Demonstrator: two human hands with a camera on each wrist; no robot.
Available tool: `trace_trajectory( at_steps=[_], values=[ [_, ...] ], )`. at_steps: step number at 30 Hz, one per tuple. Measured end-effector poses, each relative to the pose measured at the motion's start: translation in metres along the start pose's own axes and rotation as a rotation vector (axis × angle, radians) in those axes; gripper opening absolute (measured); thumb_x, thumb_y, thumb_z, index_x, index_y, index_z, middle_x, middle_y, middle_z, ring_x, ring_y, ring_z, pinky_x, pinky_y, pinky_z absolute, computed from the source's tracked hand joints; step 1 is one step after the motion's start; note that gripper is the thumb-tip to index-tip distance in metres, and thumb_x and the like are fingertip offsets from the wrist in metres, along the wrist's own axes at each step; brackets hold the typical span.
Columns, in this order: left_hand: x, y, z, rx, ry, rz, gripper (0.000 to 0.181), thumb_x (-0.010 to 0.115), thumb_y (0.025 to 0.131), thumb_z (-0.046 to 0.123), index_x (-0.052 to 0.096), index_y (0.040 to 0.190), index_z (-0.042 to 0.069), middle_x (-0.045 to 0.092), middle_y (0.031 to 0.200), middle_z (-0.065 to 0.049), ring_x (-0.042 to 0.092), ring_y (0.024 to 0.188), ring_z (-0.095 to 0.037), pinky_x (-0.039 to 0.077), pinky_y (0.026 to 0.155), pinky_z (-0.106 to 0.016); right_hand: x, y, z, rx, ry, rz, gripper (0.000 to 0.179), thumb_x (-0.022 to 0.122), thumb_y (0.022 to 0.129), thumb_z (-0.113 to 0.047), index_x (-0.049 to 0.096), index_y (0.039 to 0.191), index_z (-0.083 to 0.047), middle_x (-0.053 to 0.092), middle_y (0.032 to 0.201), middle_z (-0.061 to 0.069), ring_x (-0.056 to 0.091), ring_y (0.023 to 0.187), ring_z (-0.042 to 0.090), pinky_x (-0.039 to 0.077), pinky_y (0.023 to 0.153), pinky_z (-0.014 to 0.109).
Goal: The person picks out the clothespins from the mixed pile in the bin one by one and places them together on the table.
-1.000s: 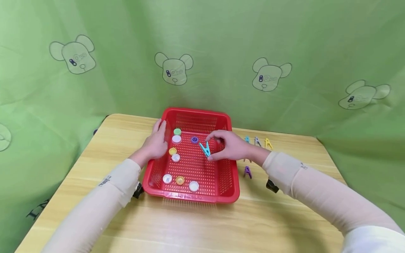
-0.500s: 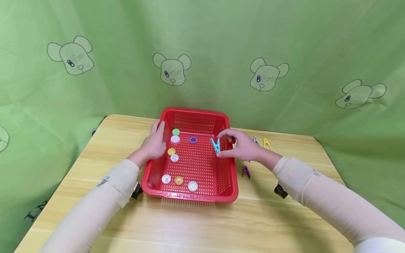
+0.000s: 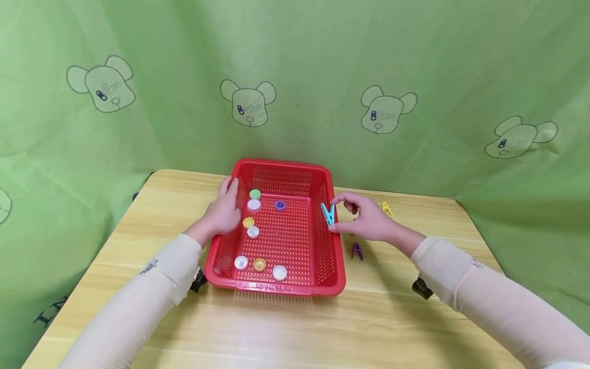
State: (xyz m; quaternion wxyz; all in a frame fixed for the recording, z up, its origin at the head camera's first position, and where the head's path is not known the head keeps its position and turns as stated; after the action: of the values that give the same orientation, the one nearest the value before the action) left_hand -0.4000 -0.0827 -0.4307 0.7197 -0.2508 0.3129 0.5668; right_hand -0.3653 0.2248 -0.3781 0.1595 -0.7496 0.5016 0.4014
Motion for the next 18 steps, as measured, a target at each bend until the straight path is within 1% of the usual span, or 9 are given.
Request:
trace_trajectory(
  at_steps=[3, 8, 18],
  values=[
    [0.0, -0.001, 0.0, -0.001, -0.009, -0.002, 0.08, 0.048, 0.097, 0.0, 0.001, 0.161, 0.007, -0.012, 0.165, -0.008, 0.046, 0.128, -0.045, 0.051, 0.093, -0.055, -0.005, -0.004, 0.004, 0.006, 0.004, 0.013, 0.053, 0.089, 0.075, -0.028, 0.066, 0.119, -0.011, 0.045, 0.082, 0.007, 0.044, 0.077, 0.027, 0.039, 0.061, 0.033],
    [-0.001, -0.002, 0.001, 0.001, -0.007, 0.002, 0.08, 0.049, 0.097, 0.001, 0.002, 0.161, 0.008, -0.01, 0.166, -0.007, 0.047, 0.126, -0.045, 0.052, 0.091, -0.055, -0.012, -0.014, 0.012, 0.013, -0.005, 0.041, 0.053, 0.09, 0.074, -0.026, 0.065, 0.118, -0.009, 0.045, 0.082, 0.007, 0.043, 0.078, 0.023, 0.037, 0.064, 0.034],
    [-0.002, -0.003, 0.003, 0.018, 0.012, 0.008, 0.078, 0.048, 0.097, 0.001, 0.004, 0.16, 0.004, -0.008, 0.165, -0.01, 0.049, 0.125, -0.045, 0.049, 0.096, -0.055, -0.023, -0.041, 0.039, 0.104, 0.008, 0.09, 0.051, 0.088, 0.077, -0.03, 0.064, 0.118, -0.012, 0.043, 0.083, 0.009, 0.04, 0.079, 0.023, 0.037, 0.064, 0.032]
  ],
)
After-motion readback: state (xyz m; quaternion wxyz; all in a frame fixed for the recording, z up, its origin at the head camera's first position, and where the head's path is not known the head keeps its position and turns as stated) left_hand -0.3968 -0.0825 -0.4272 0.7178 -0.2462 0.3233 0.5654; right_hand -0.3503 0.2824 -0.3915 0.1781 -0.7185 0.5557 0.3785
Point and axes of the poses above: each hand's wrist, its own y-axis towards the middle knuckle, its own x-axis out of the palm, z = x × y, the point moved 9 cm from there along y, towards the middle knuckle
